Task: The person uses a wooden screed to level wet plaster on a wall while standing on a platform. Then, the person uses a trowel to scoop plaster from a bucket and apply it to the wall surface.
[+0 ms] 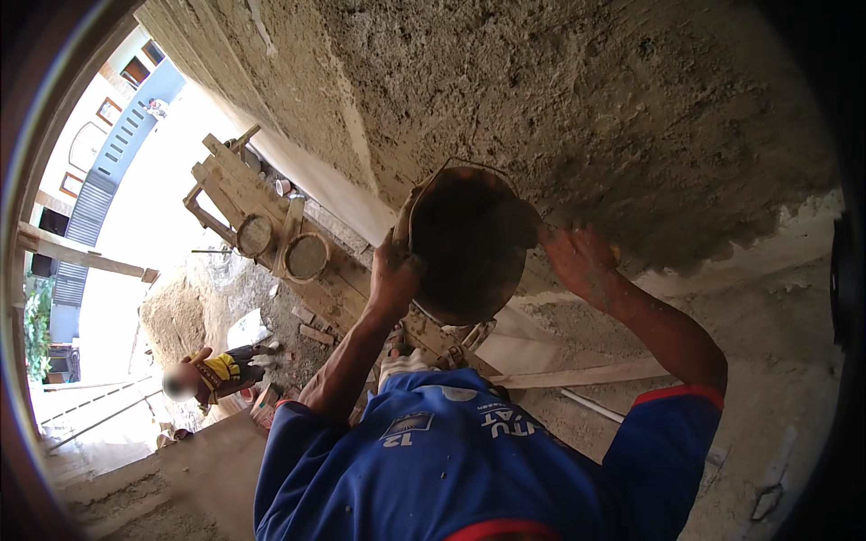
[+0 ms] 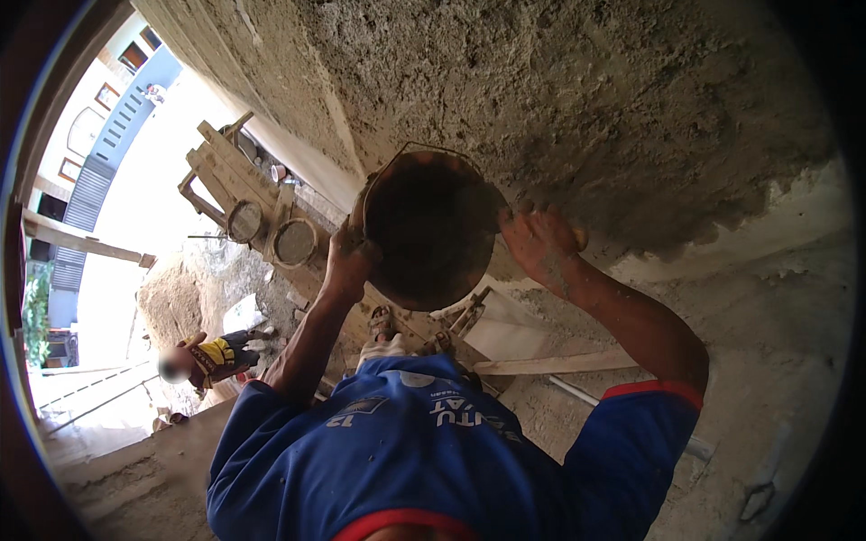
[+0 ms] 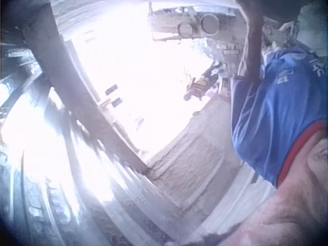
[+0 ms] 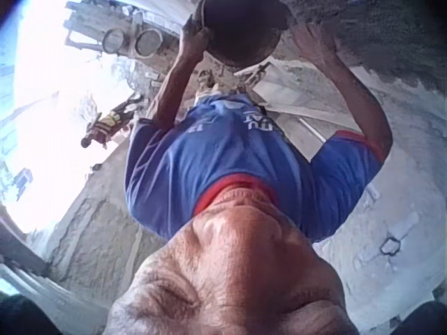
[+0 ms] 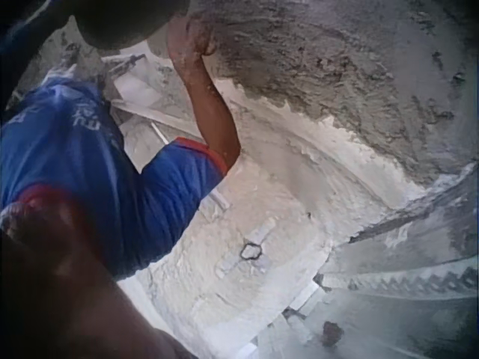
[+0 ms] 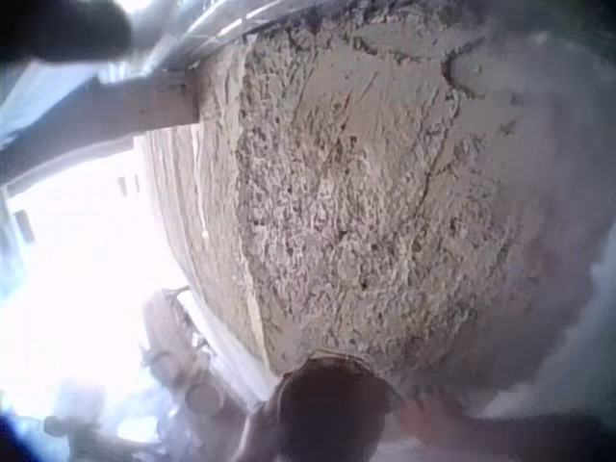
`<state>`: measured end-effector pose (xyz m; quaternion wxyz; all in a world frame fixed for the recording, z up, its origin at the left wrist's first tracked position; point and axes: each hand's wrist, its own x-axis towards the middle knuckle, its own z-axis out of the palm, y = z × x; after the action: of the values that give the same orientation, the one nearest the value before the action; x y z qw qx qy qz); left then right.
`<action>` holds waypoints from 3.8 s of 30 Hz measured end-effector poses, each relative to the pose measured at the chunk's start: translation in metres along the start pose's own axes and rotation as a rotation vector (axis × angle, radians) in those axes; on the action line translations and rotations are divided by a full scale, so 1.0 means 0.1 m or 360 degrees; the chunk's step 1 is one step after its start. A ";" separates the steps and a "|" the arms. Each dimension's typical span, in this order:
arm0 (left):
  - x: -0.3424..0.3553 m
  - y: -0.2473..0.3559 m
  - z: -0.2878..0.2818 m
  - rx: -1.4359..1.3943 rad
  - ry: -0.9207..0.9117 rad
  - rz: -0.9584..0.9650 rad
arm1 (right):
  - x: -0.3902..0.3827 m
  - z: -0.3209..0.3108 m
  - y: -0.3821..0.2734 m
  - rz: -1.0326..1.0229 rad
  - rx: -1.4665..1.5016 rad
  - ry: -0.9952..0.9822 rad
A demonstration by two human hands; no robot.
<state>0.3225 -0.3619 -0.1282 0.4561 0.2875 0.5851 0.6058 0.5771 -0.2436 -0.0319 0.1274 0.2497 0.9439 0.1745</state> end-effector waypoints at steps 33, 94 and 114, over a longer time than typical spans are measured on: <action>-0.04 0.13 -0.45 -0.0231 0.0201 -0.0062 | 0.36 -1.25 0.23 0.0050 0.1434 0.0408; -0.01 0.20 0.02 -0.0387 -0.0027 -0.0136 | -0.25 0.40 -0.42 0.0557 0.1430 -0.0057; -0.39 0.08 -0.68 -0.0369 0.0395 0.0128 | 0.33 -3.67 0.36 -0.0650 0.0991 0.0922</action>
<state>0.2774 -0.4259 -0.1234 0.3858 0.1793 0.5511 0.7178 0.4450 -0.2947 0.3099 -0.1904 0.0262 0.9778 -0.0831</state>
